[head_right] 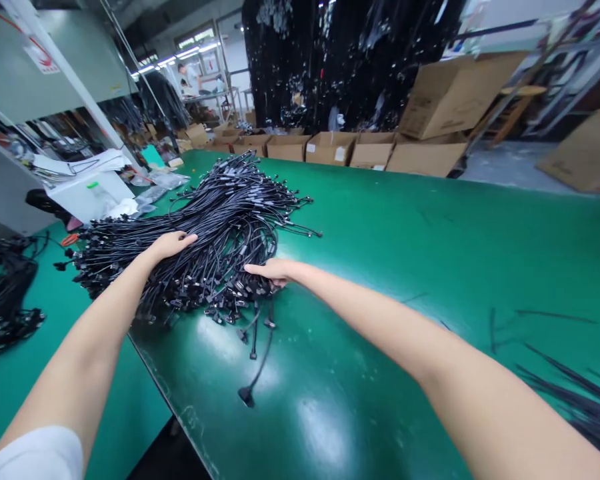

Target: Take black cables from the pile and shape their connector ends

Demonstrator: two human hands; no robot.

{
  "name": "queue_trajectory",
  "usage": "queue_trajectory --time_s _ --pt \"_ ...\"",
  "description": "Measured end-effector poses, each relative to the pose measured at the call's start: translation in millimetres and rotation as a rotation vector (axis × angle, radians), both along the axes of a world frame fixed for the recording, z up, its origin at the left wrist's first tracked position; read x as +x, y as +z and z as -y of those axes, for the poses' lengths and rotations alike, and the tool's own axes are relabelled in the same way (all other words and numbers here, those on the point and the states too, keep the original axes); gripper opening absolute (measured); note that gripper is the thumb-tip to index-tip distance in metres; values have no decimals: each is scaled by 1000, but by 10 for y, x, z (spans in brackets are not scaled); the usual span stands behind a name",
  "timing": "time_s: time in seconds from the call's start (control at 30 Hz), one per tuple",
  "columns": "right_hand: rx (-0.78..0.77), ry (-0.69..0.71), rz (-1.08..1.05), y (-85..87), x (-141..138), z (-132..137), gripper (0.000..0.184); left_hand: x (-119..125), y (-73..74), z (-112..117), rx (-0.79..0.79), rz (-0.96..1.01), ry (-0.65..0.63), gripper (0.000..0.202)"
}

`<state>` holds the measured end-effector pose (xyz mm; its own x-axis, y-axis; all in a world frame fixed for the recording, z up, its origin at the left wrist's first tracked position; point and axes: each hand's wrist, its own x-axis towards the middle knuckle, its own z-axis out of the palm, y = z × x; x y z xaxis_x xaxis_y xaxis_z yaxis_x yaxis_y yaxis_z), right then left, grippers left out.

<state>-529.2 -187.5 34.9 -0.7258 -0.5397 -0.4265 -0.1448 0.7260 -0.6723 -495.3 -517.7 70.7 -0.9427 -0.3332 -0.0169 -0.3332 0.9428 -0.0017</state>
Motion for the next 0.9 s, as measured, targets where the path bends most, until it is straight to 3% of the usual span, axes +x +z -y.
queue_trajectory --time_s 0.1,0.17,0.23,0.3,0.43,0.67,0.77,0.9 --pt "143 75 -6 51 -243 -40 66 -119 193 321 -96 -203 133 67" --pt "13 35 78 2 -325 -24 65 -250 237 505 -138 -282 254 65" --pt "-164 -21 196 -101 -340 7 63 -428 179 627 -128 -243 301 67" --pt "-182 -46 163 -216 -310 35 61 -627 49 683 -121 -179 279 69" --pt "-42 -107 -182 -345 -188 52 50 -902 -145 727 -134 -62 194 71" --pt "-11 -108 -257 -384 -115 1 43 -908 73 903 -159 189 28 85" --pt "4 -95 -282 -421 -143 6 43 -949 31 899 -195 199 -10 90" --pt "15 -108 -294 -413 -158 23 42 -955 -104 773 -195 129 -22 79"
